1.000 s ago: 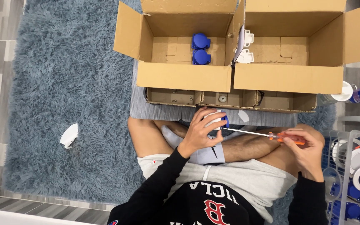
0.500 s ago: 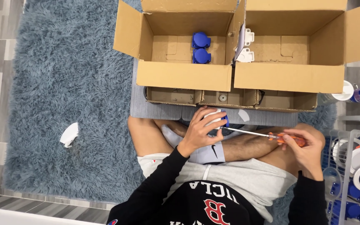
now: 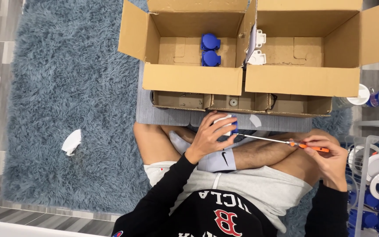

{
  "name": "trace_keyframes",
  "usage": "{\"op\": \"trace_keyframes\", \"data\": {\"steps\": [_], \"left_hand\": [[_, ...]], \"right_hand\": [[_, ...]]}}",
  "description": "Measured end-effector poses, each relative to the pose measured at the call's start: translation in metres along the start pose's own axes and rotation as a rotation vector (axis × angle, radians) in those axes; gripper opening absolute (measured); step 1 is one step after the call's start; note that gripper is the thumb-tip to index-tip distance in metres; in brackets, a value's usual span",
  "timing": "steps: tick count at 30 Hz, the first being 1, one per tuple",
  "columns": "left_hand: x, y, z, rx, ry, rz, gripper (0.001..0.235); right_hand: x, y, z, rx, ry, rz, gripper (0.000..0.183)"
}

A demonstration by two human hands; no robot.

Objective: Assembling or disassembling electrical switch components using a screwdriver while sitting on the floor.

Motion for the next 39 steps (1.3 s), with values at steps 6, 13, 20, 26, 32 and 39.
{"op": "trace_keyframes", "data": {"steps": [6,13,20,26,32,39], "left_hand": [[0.004,0.009,0.010,0.043,-0.032,-0.001,0.034],[0.015,0.040,0.016,0.097,-0.157,-0.005,0.019],[0.056,0.113,0.002,0.368,-0.030,0.151,0.032],[0.048,0.091,0.007,0.314,-0.179,0.236,0.024],[0.022,0.030,0.031,0.186,-0.197,-0.137,0.051],[0.007,0.000,0.018,0.395,-0.182,-0.206,0.077]], "right_hand": [[-0.005,-0.002,-0.006,0.038,0.035,-0.001,0.020],[-0.011,-0.006,-0.010,0.080,0.042,0.011,0.021],[-0.010,-0.056,-0.050,-0.225,0.038,-0.130,0.021],[-0.013,-0.104,-0.050,-0.352,0.243,-0.082,0.014],[-0.021,-0.137,-0.035,-0.512,0.321,-0.107,0.019],[-0.030,-0.154,-0.007,-0.623,0.274,-0.202,0.024]]}}
Point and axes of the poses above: each hand's wrist, its own x-axis towards the middle knuckle, its own y-axis out of the back of the hand, z = x × y, the point moved 5 cm from there along x, towards the middle knuckle, and after that the axes turned 5 degrees about z, right-handed, at the moved point
